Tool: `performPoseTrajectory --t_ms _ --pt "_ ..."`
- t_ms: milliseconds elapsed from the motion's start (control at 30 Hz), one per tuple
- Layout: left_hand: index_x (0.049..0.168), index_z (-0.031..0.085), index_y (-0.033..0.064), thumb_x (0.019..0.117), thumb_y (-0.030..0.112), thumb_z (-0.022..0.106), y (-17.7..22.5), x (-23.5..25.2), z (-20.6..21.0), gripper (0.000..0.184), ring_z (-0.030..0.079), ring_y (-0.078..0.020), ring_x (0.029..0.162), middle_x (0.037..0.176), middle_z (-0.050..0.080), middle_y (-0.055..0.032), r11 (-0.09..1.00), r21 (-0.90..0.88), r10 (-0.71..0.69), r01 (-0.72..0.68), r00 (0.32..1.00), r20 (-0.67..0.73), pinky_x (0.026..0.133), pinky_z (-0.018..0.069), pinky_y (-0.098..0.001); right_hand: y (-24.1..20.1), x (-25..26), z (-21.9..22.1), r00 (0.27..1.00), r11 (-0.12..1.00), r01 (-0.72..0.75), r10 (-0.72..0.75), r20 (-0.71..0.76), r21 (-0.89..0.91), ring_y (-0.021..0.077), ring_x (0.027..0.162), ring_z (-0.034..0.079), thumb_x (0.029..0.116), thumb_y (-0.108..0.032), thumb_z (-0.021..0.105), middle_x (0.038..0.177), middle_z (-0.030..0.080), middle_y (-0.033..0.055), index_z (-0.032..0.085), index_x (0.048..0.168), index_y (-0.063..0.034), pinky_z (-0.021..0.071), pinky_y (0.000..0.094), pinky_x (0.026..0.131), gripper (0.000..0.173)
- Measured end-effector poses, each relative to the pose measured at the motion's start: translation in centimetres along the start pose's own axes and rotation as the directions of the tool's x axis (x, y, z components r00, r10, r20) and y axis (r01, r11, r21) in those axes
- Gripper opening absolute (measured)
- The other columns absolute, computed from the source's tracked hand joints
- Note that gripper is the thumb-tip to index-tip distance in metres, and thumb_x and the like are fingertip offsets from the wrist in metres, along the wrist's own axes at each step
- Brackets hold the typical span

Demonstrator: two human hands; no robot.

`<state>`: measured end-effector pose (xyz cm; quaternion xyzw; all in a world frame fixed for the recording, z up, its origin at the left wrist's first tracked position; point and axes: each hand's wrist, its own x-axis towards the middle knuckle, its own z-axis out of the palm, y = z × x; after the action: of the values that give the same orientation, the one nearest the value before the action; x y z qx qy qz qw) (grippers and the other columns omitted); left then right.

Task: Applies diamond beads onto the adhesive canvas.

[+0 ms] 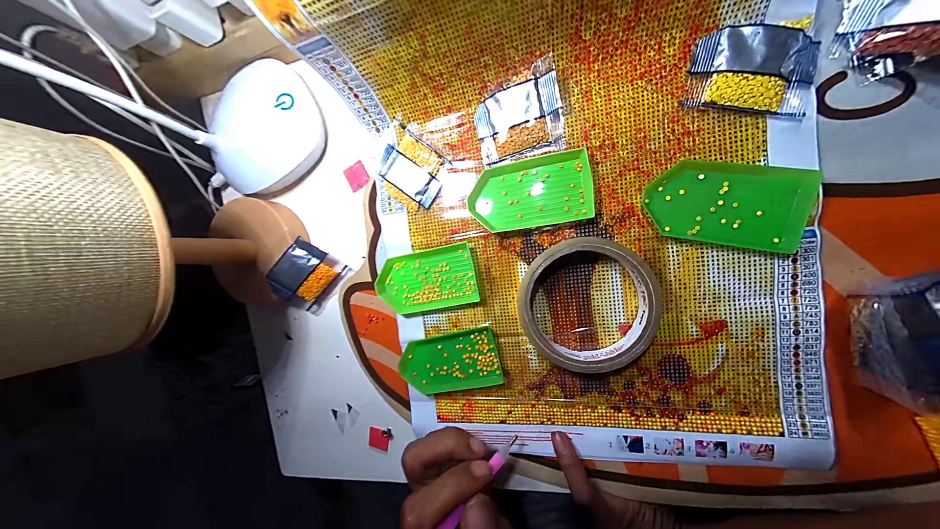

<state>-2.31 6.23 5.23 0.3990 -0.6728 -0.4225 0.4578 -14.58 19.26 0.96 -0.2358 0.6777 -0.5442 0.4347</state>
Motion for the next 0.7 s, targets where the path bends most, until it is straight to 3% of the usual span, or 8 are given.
performPoseTrajectory --t_ms 300,700 --pt "0.100 0.070 0.0126 0.0969 0.028 0.061 -5.0 2.4 -3.5 0.018 0.063 -0.0180 0.095 0.102 0.065 -0.0023 0.986 0.135 0.104 -0.096 0.993 -0.050 0.084 0.0545 -0.0334 1.3 -0.9 0.1 0.992 0.997 -0.015 0.006 -0.129 -0.070 0.0057 0.108 0.070 0.0876 -0.023 0.078 0.110 0.075 0.0060 0.070 0.115 0.0044 0.0567 0.0238 0.098 0.040" --pt "0.099 0.070 0.0122 0.0965 0.027 0.059 -5.8 2.3 -3.0 0.019 0.062 -0.0169 0.097 0.104 0.062 -0.0027 0.964 0.256 0.071 -0.073 0.997 0.019 0.085 0.0538 -0.0316 0.6 -0.5 0.1 0.982 0.997 -0.001 -0.013 -0.189 -0.076 0.0060 0.103 0.071 0.0838 -0.019 0.080 0.105 0.076 0.0074 0.070 0.110 0.0058 0.0578 0.0233 0.095 0.038"
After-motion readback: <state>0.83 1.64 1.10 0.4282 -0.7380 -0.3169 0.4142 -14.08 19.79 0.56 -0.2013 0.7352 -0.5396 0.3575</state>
